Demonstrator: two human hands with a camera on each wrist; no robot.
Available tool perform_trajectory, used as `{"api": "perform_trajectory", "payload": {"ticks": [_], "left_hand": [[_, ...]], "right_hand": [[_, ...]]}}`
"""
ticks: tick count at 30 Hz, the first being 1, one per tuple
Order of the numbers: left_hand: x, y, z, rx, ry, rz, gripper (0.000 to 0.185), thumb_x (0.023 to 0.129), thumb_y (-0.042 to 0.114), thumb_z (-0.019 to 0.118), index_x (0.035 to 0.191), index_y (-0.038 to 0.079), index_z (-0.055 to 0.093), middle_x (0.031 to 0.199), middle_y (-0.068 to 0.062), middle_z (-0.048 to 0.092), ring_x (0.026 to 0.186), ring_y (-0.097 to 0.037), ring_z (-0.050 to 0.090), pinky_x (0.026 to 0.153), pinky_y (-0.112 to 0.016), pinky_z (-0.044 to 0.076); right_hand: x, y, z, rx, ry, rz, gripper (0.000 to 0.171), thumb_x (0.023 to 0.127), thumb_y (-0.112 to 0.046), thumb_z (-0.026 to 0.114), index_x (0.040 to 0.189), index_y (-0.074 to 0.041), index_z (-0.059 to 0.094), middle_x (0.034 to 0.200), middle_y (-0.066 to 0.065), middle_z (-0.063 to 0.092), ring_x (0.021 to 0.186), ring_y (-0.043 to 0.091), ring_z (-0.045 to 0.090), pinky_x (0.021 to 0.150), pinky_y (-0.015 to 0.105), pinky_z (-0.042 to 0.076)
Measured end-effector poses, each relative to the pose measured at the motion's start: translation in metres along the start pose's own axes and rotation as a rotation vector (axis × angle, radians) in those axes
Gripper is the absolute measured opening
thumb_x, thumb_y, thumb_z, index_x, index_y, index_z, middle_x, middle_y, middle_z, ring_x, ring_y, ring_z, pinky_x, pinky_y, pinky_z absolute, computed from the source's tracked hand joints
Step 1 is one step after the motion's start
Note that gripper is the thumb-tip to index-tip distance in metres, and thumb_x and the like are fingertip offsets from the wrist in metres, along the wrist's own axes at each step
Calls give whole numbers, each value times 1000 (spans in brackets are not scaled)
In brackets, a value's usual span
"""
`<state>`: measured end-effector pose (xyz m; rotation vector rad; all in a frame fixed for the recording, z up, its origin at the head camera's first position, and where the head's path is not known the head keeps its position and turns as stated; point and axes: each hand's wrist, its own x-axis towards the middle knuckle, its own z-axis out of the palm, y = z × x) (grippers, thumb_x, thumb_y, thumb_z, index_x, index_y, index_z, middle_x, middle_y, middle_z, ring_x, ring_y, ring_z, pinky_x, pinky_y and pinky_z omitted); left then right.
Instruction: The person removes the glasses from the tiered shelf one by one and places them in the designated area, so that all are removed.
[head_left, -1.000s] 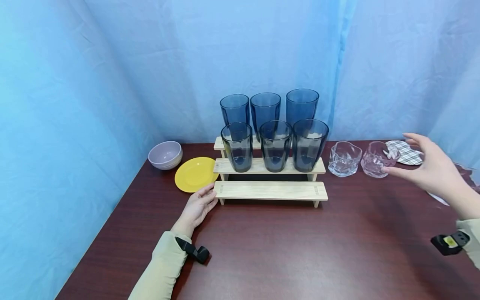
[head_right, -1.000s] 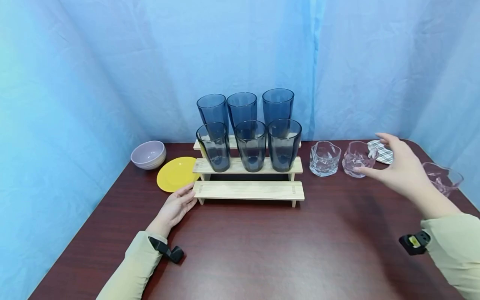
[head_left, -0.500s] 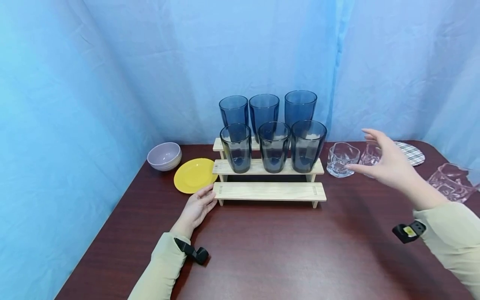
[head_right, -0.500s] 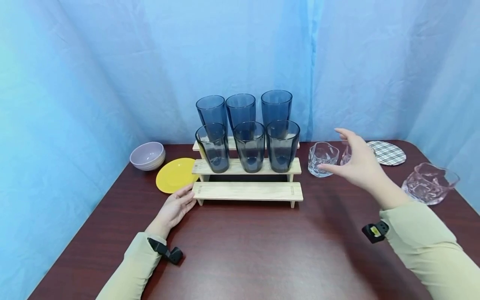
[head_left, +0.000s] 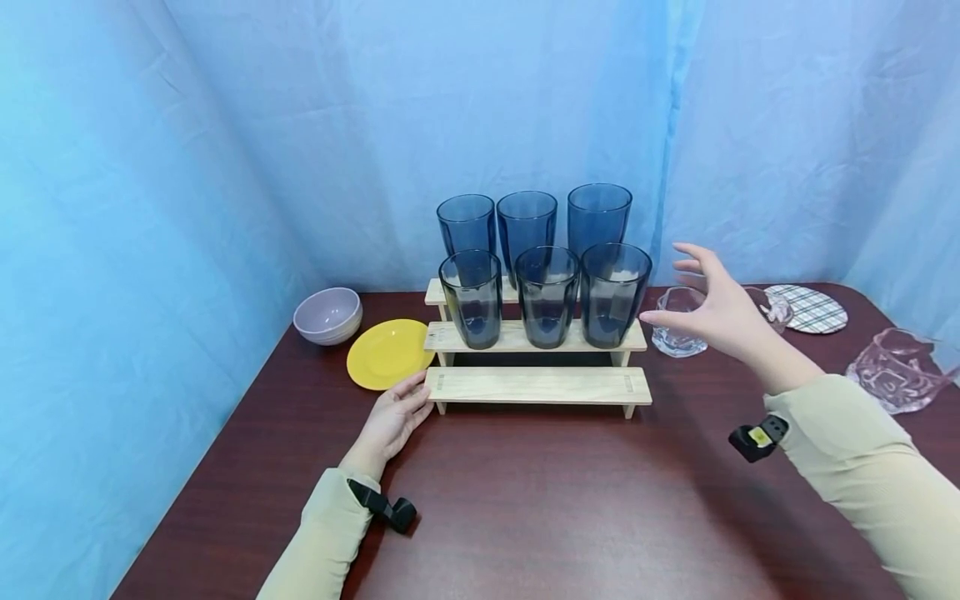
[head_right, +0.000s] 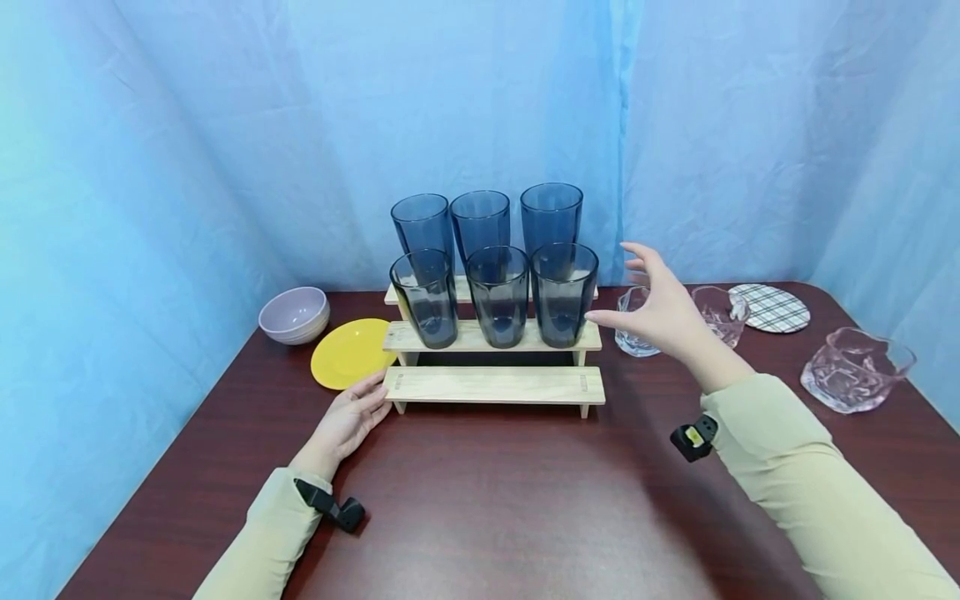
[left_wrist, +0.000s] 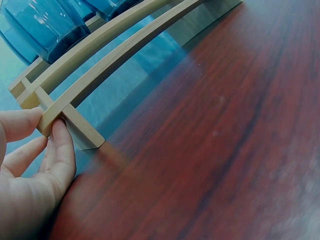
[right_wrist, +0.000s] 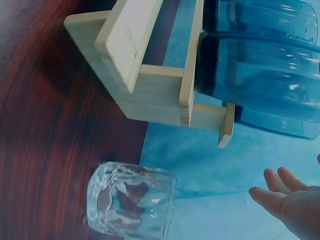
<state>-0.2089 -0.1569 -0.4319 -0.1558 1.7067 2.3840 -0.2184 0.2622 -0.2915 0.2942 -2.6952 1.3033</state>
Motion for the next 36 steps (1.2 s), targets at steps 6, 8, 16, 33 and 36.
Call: {"api": "perform_trajectory", "payload": {"ticks": [6,8,16,33,36], "left_hand": [[0,0,1,-1,9,-1,50,97,-3,42,146,-2,29,114,-3,49,88,-2,59,78,-18,49],[0,0,1,9,9,-2,51,97,-3,43,146,-2,29,115,-3,49,88,-1,59,79,-17,49],[0,0,1,26,15,0,51,97,-2,44,146,-2,30,115,-5,48,89,-2,59,79,-18,49],[1,-2,1,25,25,3,50,97,-3,44,146,-2,30,116,-5,48,90,-1,59,79,-18,49],[0,-1,1,30,16,10,51,97,-2,44,146,-2,30,114,-4,49,91,-1,59,80,-18,48]], "right_hand": [[8,-8,8,15,-16,6,104,77,-31,79,152,-19,9,148,23,28,135,43,31,108,55,27],[11,-10,11,23,-21,11,104,77,-32,79,153,-19,8,148,23,27,135,43,31,108,56,27],[20,-18,20,24,-48,22,104,78,-32,78,153,-22,7,150,25,23,136,44,28,107,56,29],[21,-16,33,59,-35,28,102,78,-36,77,152,-26,9,152,20,22,136,44,28,104,60,30],[21,-15,34,59,-25,31,101,78,-37,77,152,-27,8,151,20,27,136,44,29,102,62,30]]}}
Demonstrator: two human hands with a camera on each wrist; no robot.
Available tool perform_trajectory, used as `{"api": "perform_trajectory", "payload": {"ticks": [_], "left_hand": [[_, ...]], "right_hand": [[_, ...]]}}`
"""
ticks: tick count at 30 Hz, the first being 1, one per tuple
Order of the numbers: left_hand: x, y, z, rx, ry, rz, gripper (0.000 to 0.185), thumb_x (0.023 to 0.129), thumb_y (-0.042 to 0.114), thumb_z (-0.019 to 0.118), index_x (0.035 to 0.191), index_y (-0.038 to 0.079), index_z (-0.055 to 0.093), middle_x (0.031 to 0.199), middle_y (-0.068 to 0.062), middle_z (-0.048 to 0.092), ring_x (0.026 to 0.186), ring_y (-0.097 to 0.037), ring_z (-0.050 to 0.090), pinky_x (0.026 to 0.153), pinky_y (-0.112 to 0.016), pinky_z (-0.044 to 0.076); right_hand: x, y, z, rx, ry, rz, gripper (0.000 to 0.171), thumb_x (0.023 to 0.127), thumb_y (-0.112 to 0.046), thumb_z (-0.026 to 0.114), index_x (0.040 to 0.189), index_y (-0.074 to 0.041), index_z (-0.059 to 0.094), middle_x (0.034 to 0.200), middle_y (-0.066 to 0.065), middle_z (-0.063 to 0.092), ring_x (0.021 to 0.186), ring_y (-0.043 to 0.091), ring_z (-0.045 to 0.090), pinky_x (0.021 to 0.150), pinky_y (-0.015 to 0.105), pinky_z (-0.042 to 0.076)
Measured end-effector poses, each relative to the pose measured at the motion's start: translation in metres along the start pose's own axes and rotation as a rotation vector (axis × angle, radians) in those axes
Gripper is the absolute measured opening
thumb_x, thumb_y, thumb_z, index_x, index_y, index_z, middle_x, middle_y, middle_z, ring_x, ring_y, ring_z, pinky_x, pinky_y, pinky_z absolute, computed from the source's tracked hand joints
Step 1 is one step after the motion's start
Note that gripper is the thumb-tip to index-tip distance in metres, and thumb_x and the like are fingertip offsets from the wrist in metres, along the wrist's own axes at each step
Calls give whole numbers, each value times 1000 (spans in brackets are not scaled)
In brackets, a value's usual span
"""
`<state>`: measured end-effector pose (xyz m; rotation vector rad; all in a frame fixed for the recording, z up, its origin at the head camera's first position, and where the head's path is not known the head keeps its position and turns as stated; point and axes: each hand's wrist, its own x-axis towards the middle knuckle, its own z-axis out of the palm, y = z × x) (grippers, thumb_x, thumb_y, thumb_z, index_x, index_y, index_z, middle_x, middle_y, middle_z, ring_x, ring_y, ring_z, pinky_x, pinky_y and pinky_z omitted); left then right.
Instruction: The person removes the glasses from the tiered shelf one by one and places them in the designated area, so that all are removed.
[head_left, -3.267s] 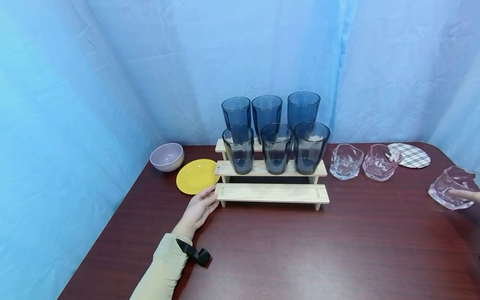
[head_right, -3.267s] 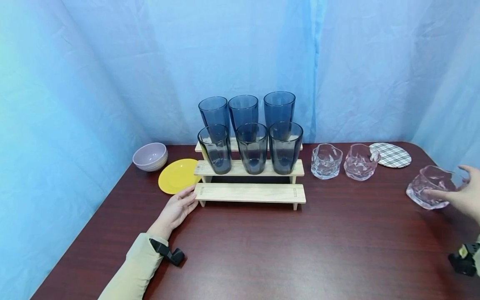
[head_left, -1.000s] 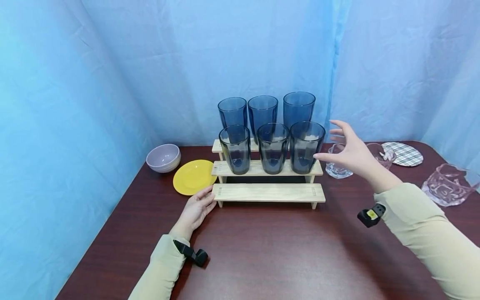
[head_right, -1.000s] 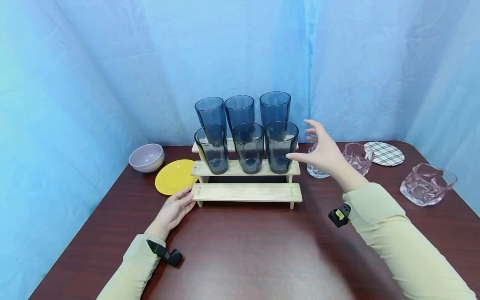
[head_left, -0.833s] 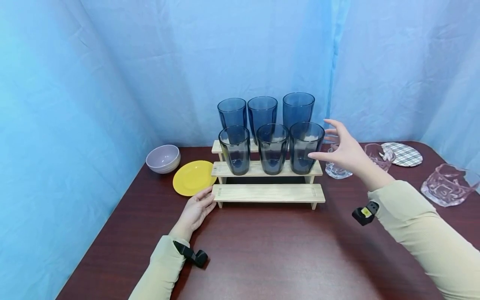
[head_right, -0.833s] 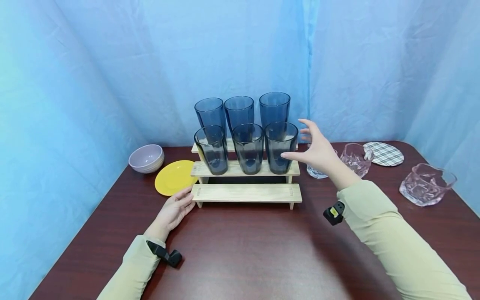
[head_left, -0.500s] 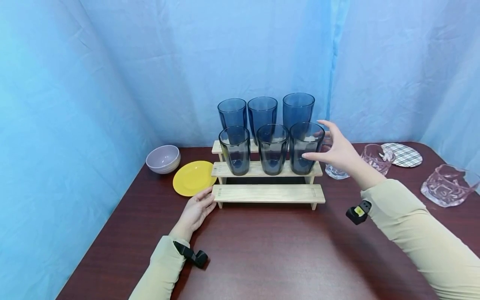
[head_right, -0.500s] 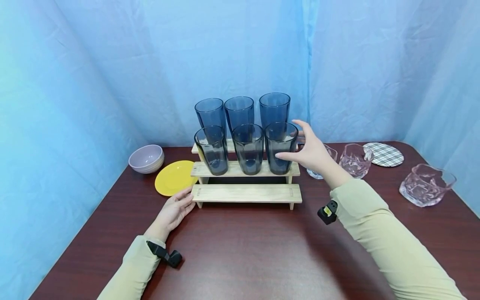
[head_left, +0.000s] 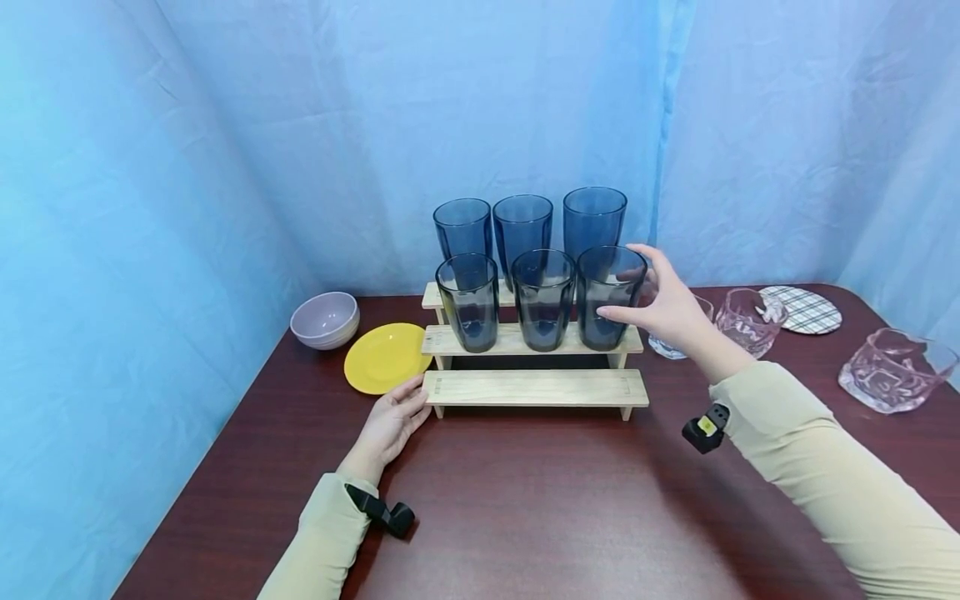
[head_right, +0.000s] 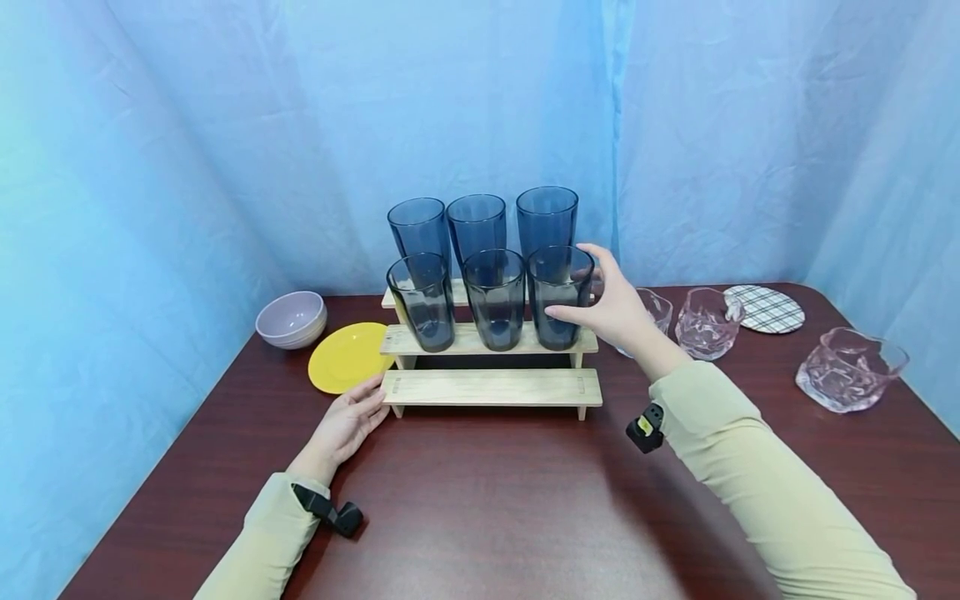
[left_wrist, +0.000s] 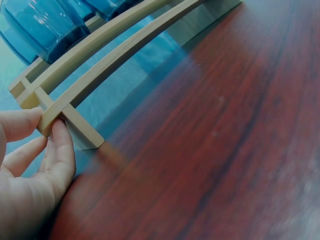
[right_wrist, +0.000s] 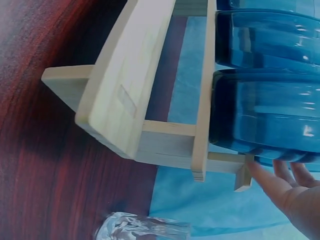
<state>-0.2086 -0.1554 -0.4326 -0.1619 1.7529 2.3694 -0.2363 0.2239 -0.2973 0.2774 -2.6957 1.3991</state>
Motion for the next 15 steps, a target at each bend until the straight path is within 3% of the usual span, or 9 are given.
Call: {"api": "perform_trajectory", "payload": {"ticks": [4,10,15], "left_hand": [[0,-1,0,-11,1,2,50,97,-3,43,146,-2,30,111,-2,50,90,-2,59,80,-18,49],[-1,-1,0,-22,1,-1,50,97,-3,43,146,-3,30,108,-1,51,88,-2,59,79,-18,49],[0,0,0,-14,1,-3,50,97,-3,43,146,-2,30,114,-3,50,89,-2,59,79,-18,49]], "right_hand": [[0,3,2,9,6,8,99,79,-38,76,152,-30,8,150,18,28,139,44,24,103,64,28],[-3,5,3,11,13,12,99,78,-39,76,151,-31,10,157,15,13,140,45,18,103,66,25],[-6,5,3,27,27,-5,99,78,-37,77,151,-27,12,153,17,21,139,45,20,102,66,26]]}}
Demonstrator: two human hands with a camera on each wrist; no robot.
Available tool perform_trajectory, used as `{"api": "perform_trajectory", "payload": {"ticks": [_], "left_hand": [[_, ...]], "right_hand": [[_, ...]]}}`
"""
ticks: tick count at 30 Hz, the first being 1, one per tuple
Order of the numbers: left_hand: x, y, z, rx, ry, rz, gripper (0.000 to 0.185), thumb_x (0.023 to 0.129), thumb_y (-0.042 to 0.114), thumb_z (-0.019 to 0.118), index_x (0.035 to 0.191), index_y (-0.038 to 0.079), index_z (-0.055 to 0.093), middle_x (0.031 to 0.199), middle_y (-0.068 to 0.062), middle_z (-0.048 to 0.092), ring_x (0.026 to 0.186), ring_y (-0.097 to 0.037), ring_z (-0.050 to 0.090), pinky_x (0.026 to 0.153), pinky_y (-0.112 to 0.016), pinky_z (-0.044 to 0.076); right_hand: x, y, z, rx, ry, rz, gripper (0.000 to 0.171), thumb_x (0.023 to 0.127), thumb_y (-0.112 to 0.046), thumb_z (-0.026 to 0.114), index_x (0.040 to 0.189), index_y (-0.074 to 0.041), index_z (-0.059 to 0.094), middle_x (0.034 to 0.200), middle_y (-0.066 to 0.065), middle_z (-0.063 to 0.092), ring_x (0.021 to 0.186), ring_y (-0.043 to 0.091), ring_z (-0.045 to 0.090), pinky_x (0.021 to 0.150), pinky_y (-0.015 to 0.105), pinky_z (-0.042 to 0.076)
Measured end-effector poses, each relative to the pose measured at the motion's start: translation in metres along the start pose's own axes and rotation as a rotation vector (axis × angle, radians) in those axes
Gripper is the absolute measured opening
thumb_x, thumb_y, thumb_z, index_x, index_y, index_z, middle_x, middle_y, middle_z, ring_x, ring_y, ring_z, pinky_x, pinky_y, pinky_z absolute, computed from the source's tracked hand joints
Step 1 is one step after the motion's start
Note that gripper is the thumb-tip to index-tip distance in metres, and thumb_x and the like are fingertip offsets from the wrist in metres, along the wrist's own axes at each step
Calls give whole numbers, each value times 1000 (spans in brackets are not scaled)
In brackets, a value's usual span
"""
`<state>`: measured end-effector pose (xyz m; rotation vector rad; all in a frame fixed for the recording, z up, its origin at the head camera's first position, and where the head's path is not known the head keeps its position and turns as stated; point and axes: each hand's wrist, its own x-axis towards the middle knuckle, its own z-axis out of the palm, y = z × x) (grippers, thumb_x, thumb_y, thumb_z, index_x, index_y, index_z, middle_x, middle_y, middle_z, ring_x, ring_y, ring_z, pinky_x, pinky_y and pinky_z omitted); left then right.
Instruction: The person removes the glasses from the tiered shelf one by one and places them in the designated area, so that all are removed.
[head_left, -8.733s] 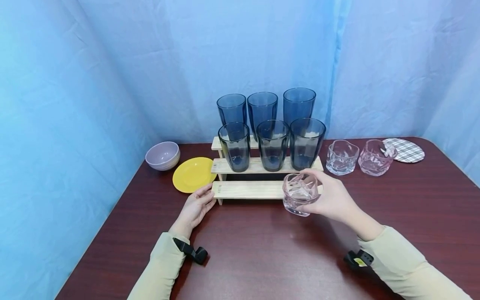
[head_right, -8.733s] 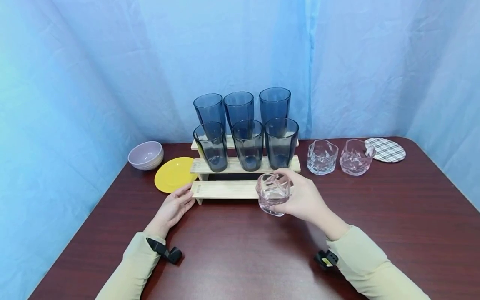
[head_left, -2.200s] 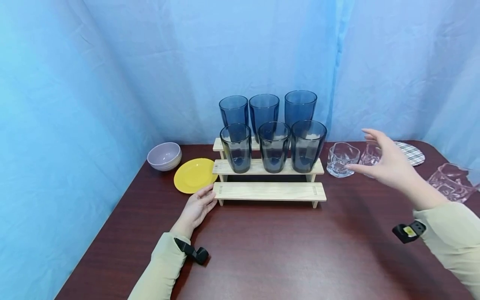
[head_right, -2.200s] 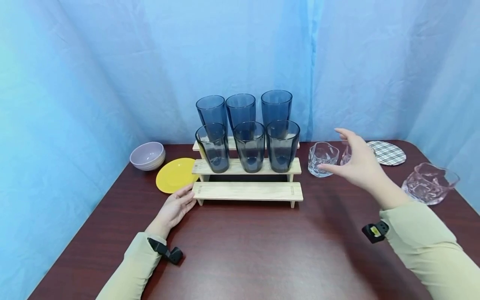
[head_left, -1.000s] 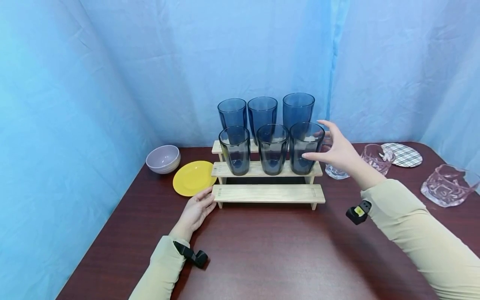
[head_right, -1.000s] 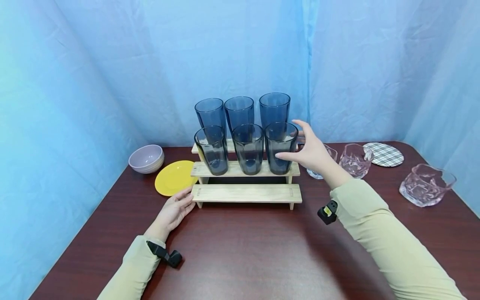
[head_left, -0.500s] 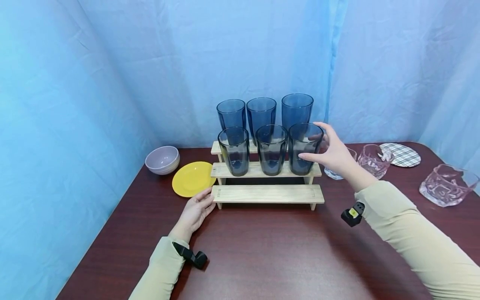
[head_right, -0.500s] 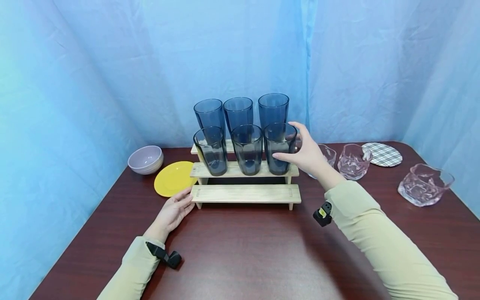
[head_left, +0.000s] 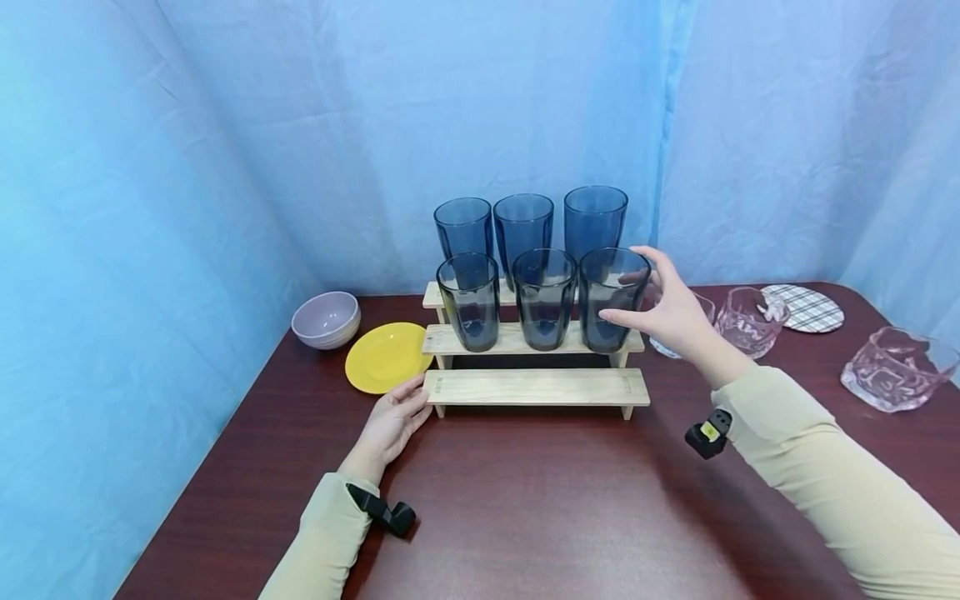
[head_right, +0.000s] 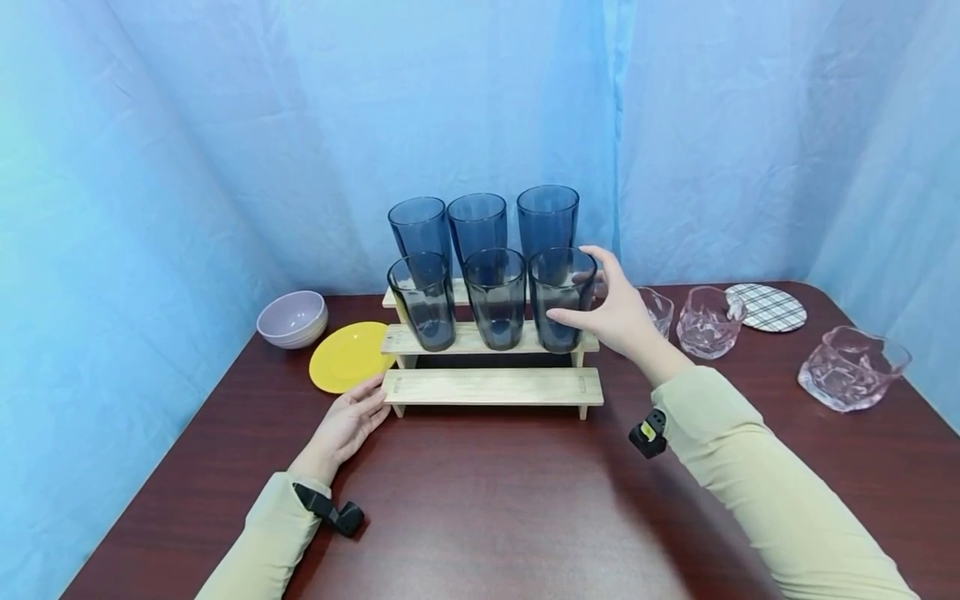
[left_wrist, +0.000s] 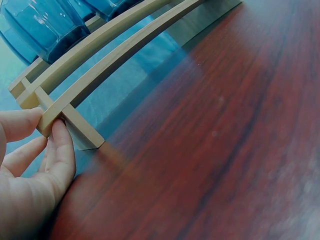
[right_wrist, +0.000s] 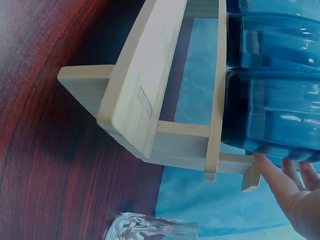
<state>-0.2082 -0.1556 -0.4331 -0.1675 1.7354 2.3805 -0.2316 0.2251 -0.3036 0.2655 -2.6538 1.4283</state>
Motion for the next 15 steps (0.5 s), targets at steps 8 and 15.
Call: {"api": "perform_trajectory", "payload": {"ticks": [8,15], "left_hand": [[-1,1,-1,10,2,0,50,97,-1,44,146,-2,31,118,-6,49,90,-2,59,80,-18,49],[1,1,-1,7,-14,-1,51,98,-2,43,147,-2,28,127,-12,43,91,-2,59,80,-17,48]], "right_hand": [[-7,-3,0,-5,28,-3,98,77,-34,78,151,-27,14,147,19,34,134,43,32,95,58,39],[-20,-2,0,32,87,-18,96,75,-28,81,148,-22,19,129,16,51,128,39,42,77,42,49]]}}
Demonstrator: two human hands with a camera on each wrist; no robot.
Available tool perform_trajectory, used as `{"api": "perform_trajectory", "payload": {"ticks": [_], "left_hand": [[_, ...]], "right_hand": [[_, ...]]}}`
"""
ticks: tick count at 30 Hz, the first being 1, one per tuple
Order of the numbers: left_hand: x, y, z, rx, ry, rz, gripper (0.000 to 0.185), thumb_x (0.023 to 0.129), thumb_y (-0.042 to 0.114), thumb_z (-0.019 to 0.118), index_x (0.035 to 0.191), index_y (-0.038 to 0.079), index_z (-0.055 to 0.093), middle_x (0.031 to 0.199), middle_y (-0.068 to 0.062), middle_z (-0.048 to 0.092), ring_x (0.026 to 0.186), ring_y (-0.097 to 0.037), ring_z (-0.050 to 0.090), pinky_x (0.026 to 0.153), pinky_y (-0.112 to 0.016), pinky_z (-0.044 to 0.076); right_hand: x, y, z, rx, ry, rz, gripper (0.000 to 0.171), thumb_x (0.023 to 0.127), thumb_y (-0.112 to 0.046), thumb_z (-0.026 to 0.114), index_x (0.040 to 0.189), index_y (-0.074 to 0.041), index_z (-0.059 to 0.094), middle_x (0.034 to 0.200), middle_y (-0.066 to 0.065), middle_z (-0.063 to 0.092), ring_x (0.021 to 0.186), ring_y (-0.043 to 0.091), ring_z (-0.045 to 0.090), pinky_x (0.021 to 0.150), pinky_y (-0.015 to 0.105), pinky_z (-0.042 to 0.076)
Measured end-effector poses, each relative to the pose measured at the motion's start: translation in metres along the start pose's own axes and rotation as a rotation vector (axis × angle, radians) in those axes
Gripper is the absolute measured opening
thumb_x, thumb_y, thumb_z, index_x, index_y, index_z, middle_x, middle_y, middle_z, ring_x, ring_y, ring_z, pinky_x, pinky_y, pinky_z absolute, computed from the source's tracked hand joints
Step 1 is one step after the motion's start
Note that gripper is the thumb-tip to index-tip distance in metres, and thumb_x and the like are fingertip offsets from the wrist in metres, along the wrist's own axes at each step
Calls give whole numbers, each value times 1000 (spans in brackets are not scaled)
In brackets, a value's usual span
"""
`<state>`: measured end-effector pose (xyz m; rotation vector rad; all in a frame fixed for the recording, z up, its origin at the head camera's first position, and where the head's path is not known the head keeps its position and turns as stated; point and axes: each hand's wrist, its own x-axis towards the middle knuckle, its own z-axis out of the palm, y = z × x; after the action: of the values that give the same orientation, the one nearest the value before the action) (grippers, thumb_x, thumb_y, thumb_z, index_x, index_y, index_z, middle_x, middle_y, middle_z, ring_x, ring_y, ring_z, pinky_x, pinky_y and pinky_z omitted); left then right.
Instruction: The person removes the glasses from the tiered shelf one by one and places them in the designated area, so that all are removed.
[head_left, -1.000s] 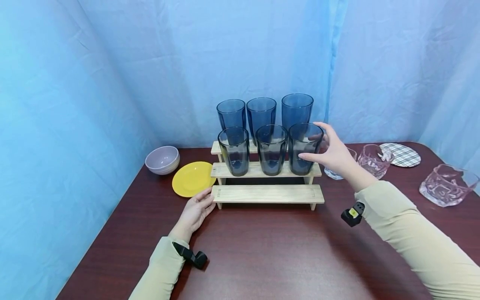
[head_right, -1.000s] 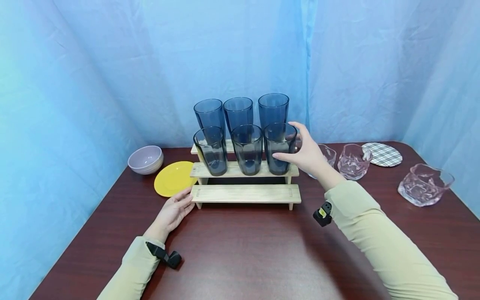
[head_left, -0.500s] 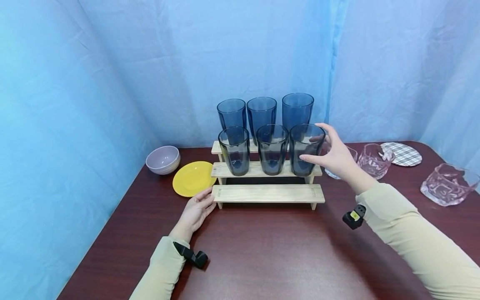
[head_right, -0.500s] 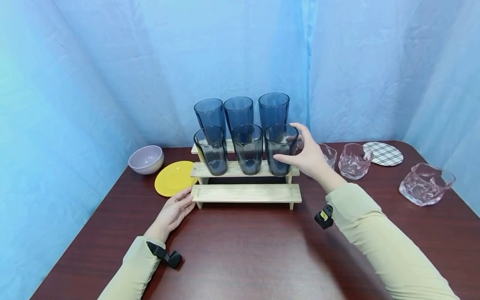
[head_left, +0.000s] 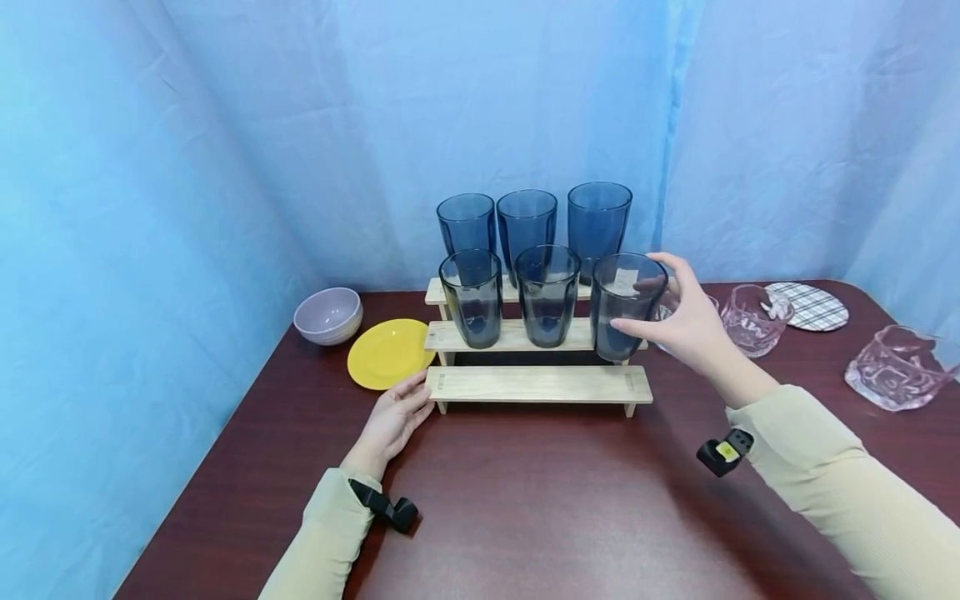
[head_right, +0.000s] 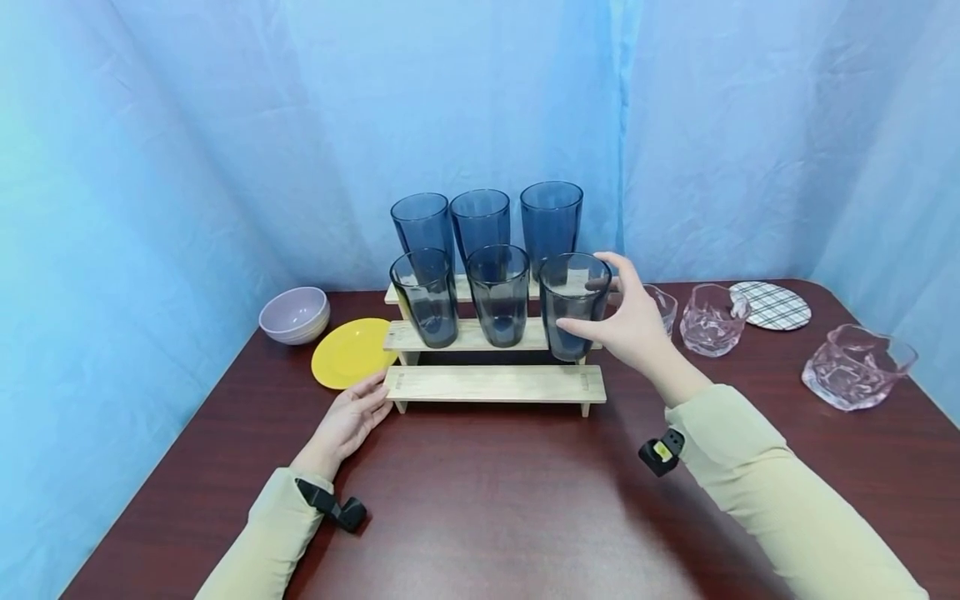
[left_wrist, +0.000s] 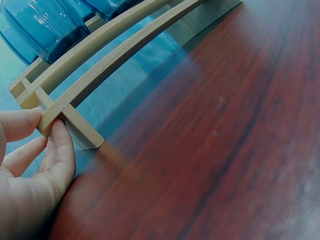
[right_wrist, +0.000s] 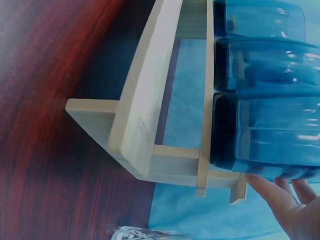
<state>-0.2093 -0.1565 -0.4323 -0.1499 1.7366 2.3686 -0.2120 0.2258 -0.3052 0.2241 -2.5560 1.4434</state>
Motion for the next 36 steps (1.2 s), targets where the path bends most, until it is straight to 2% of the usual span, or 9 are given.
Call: {"api": "perform_trajectory", "payload": {"ticks": [2,5,7,9,12,18,25,32,36], "left_hand": [[0,0,0,1,4,0,50,98,-2,43,146,-2,29,123,-10,44,90,-2,59,79,-18,49],[0,0,0,-1,5,-4,51,98,-2,43,146,-2,29,123,-10,45,90,-2,59,79,-18,48],[0,0,0,-3,1,-5,51,98,-2,43,146,-2,29,121,-9,46,90,-2,59,79,-17,49],[0,0,0,-8,1,-7,51,98,-2,43,146,-2,29,121,-8,47,89,-2,60,79,-17,49],[0,0,0,-13,4,-8,51,98,-2,43,146,-2,29,121,-8,47,89,-2,59,79,-17,49],[0,0,0,-15,-2,-10,50,98,-2,42,147,-1,29,129,-12,42,91,-2,59,80,-18,49],[0,1,0,-20,-4,-5,50,98,-2,42,146,-1,29,118,-5,48,90,-2,59,79,-17,48],[0,0,-1,-12,1,-4,50,98,-3,43,146,-1,29,117,-5,49,89,-2,59,79,-17,49],[0,0,0,-4,1,-7,50,98,-2,42,146,-1,29,120,-6,47,90,-2,59,79,-17,49]], "right_hand": [[-5,0,-1,-8,15,6,97,74,-29,82,148,-22,21,131,15,49,134,42,34,85,51,47],[-10,2,0,-37,58,-15,95,71,-28,84,146,-21,25,128,13,50,128,33,44,87,41,48],[-14,5,0,-51,91,-57,94,70,-24,85,145,-20,29,123,9,52,116,18,54,75,29,51],[-16,8,0,-39,118,-105,92,68,-18,86,143,-19,33,115,1,56,99,5,57,61,18,47],[-20,13,-1,-6,139,-155,91,65,-10,87,140,-18,36,106,-10,56,84,-6,55,57,14,46],[-26,19,-9,105,121,-184,90,64,5,83,138,-20,38,104,-14,57,86,-6,60,65,12,51],[-36,22,-23,66,174,-157,89,64,6,83,136,-23,40,100,-21,59,83,-8,60,64,11,50],[-46,29,-39,114,175,-129,87,65,13,78,134,-23,40,99,-21,62,81,-7,63,66,10,50],[-51,36,-50,99,187,-124,87,65,14,78,134,-24,40,97,-24,63,75,-7,62,62,11,49]]}}
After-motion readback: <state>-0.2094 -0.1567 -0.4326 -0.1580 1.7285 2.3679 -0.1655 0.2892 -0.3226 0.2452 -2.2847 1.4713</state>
